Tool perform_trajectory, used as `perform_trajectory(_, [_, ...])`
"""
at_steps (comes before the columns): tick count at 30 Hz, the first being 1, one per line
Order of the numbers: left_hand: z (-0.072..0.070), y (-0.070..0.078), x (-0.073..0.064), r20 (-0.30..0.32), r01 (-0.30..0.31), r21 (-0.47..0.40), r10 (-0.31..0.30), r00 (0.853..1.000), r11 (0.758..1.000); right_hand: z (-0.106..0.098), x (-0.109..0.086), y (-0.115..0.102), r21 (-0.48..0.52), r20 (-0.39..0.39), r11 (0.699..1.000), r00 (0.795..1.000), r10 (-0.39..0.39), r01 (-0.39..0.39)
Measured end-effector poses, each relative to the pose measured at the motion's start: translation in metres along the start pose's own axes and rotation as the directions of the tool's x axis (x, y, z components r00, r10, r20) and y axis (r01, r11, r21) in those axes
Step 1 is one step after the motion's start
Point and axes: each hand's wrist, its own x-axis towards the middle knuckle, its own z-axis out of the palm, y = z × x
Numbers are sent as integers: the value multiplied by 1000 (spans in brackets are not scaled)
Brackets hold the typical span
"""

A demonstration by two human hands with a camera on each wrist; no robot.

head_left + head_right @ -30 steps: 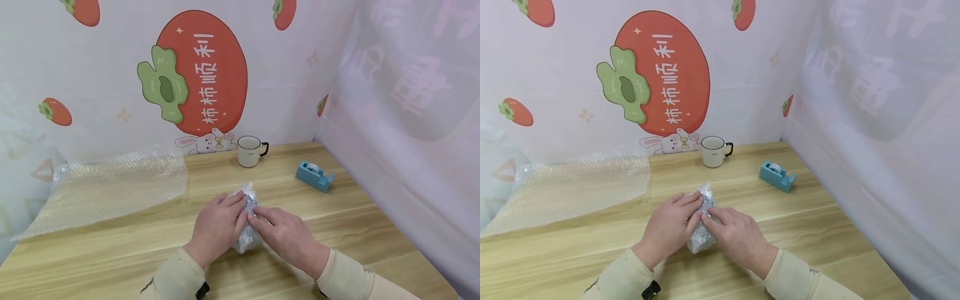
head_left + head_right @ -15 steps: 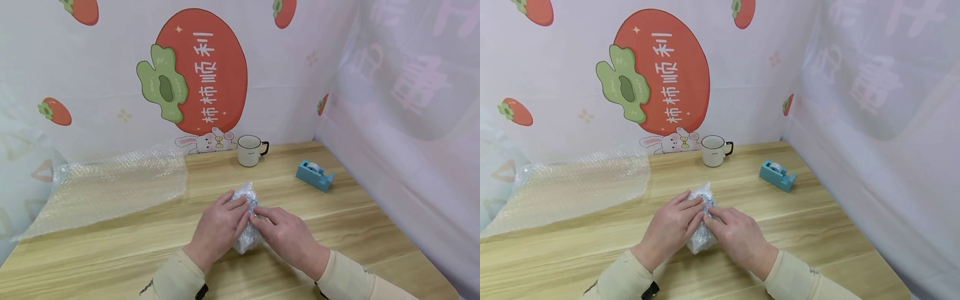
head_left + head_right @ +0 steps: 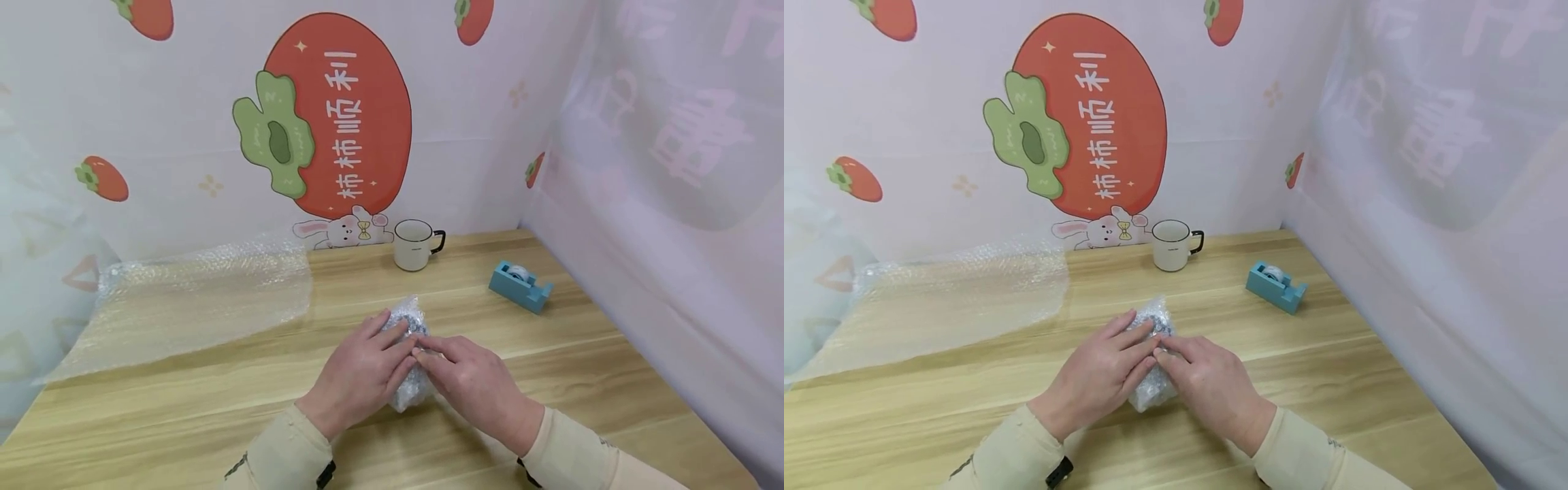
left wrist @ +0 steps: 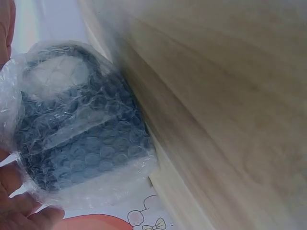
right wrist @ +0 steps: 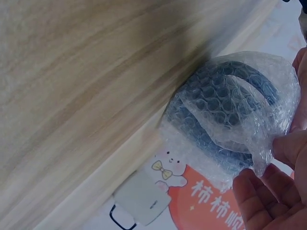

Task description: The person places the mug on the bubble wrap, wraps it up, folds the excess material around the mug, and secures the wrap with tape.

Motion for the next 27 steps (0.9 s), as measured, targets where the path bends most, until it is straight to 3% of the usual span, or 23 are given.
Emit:
perform_trajectory(12, [-8, 6, -3, 123, 70, 4, -70, 990, 998, -4, 2, -5, -14, -14, 1000, 1000, -18, 18])
perform_trajectory(15, [-8, 5, -4, 125, 79, 21, -81, 989, 997, -5, 3, -6, -23, 25, 1000, 1000, -6, 6])
perform_trajectory(19, [-8, 6, -6, 146, 86, 23, -88, 985, 996, -13, 6, -15, -30, 113, 997, 990, 79, -76])
perform_trajectory(23, [-10, 8, -8, 181, 75, 25, -78, 980, 997, -24, 10, -30, -18, 232, 975, 948, 219, -221])
perform_trajectory(27, [-14, 9, -9, 204, 89, 3, -88, 975, 996, -29, 16, -41, 7, 350, 930, 872, 343, -369])
